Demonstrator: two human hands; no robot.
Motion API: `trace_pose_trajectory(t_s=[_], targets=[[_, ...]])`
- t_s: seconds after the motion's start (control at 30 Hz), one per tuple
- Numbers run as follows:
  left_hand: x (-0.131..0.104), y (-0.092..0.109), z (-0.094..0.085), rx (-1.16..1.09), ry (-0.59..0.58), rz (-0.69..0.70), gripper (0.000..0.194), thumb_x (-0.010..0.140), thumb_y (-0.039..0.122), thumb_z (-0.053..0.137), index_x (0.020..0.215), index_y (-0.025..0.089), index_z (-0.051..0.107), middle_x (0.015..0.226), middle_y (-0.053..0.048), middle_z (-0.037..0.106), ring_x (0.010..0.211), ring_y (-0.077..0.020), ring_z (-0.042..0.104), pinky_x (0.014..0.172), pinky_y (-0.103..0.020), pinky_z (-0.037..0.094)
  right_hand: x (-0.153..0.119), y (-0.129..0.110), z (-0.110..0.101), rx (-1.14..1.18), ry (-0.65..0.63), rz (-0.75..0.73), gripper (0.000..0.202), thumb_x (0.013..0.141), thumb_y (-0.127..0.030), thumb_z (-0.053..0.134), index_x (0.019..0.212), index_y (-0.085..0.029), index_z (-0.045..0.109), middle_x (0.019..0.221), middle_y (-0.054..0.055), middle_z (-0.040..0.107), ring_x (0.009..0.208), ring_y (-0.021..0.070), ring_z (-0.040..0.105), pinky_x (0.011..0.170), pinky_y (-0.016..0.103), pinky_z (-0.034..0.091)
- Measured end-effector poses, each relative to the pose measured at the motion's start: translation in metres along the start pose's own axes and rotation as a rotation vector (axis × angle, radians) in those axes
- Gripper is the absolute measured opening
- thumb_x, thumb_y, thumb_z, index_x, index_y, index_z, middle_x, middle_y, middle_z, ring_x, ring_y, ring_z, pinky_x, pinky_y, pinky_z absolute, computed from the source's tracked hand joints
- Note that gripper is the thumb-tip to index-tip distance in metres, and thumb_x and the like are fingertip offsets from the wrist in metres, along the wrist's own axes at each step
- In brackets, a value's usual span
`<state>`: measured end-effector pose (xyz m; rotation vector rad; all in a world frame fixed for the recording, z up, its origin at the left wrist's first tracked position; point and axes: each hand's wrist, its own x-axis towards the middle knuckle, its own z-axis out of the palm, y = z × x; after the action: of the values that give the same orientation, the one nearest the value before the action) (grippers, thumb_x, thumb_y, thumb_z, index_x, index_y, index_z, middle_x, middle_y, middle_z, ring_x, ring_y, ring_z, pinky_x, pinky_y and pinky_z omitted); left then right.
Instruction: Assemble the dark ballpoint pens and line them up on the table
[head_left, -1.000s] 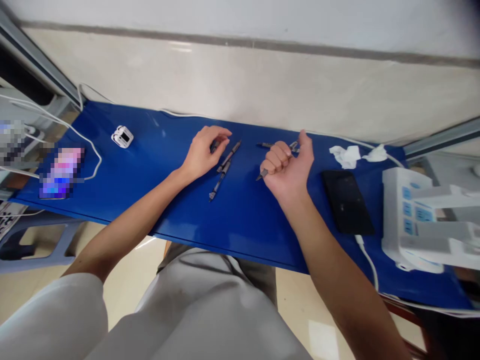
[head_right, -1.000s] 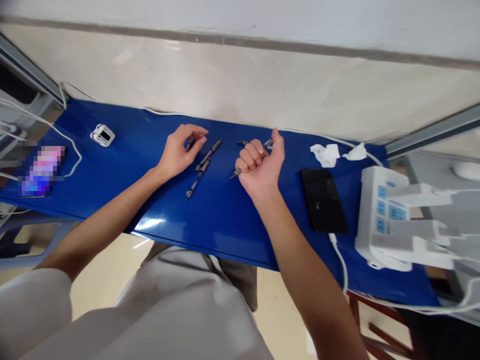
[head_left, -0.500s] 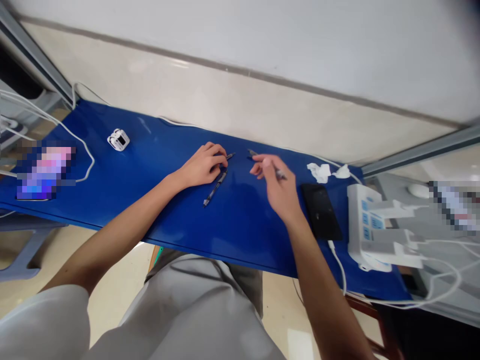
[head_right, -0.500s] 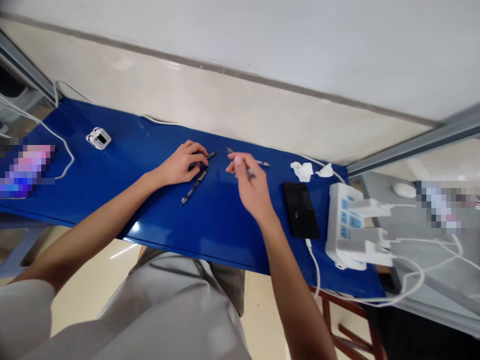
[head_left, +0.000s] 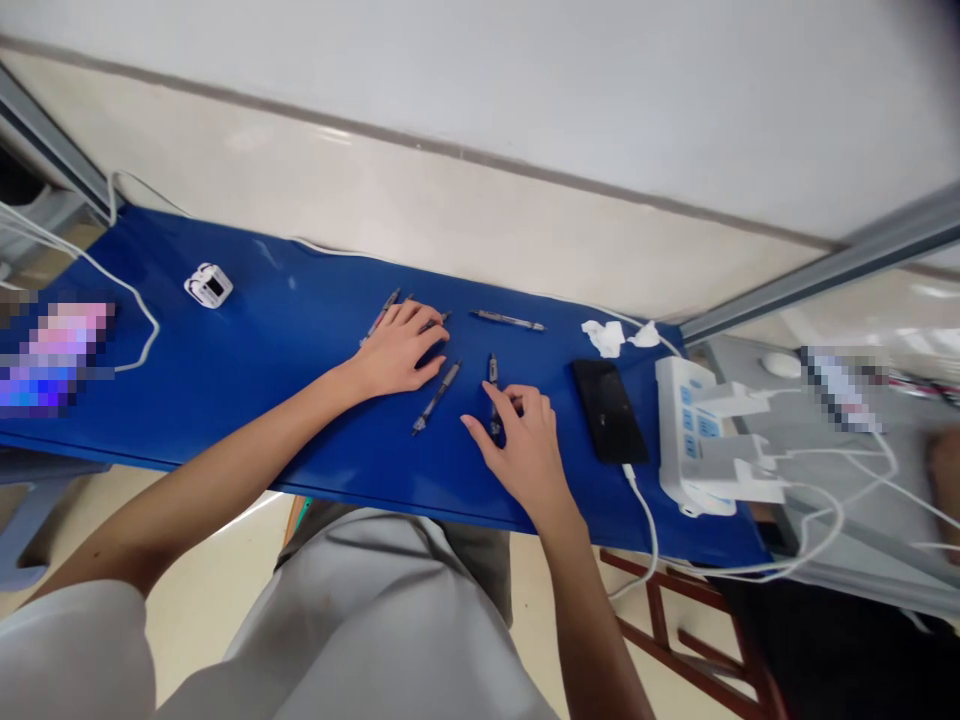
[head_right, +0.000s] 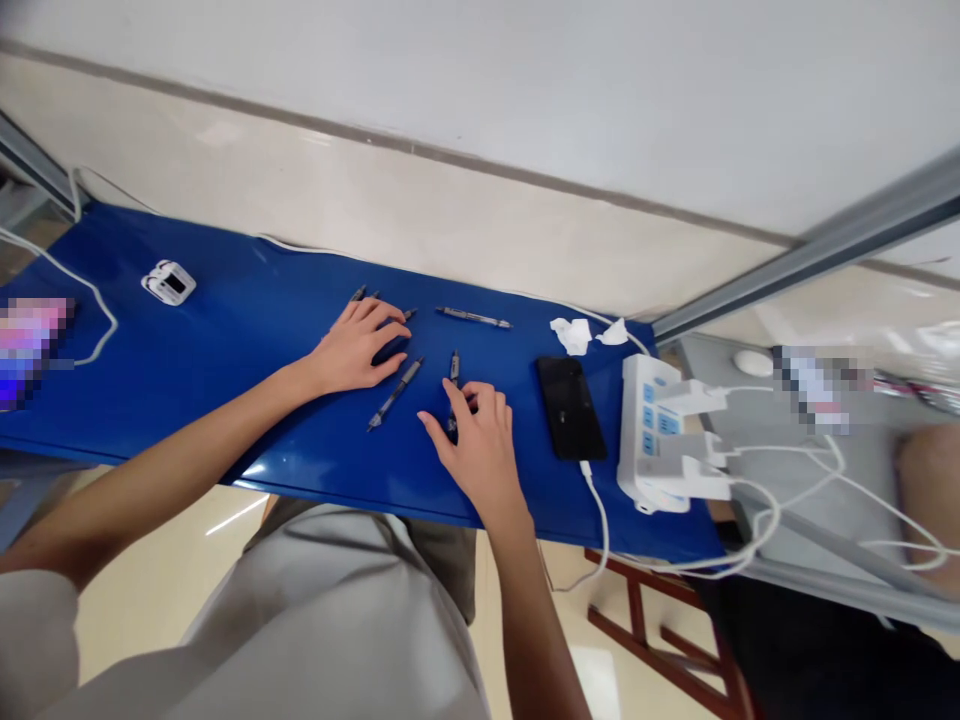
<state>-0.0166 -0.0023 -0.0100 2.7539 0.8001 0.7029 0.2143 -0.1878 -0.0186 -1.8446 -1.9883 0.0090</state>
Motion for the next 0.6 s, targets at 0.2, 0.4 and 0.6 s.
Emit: trace_pose_trajectory(t_s=[0.2,0.4,0.6], targets=[[0.001,0.009,0.000,0.044,0.052,-0.048,0.035,0.105,0.030,0.064,0.138,0.025,0.073,0.148,-0.017,0.068,0.138,-0.0411,0.059,0.119,-0.064,0.045,0.000,-0.015,-0.004,0.007,-0.045,-0.090,0.066,0.113,-0.058,0.061,0.173,-0.035,0.051,0.155,0.022,0.056,0.138,0.0469,0.058,0.110,0.069,0.052],[0.004,-0.008,-0.004,0.080,0.073,-0.160,0.030,0.108,0.031,0.062,0.134,0.022,0.072,0.123,-0.016,0.078,0.120,-0.0392,0.065,0.104,-0.057,0.047,0.003,-0.034,-0.002,0.105,-0.139,-0.216,0.057,0.112,-0.058,0.066,0.163,-0.032,0.061,0.169,0.018,0.052,0.160,0.0431,0.046,0.126,0.068,0.047],[0.005,-0.013,-0.003,0.064,0.017,-0.152,0.024,0.106,0.031,0.067,0.127,0.021,0.074,0.108,-0.011,0.082,0.111,-0.0355,0.070,0.101,-0.052,0.046,0.003,-0.032,-0.002,0.194,-0.099,-0.177,0.081,0.098,-0.069,0.081,0.163,-0.029,0.056,0.170,0.020,0.050,0.161,0.0462,0.046,0.128,0.072,0.046]])
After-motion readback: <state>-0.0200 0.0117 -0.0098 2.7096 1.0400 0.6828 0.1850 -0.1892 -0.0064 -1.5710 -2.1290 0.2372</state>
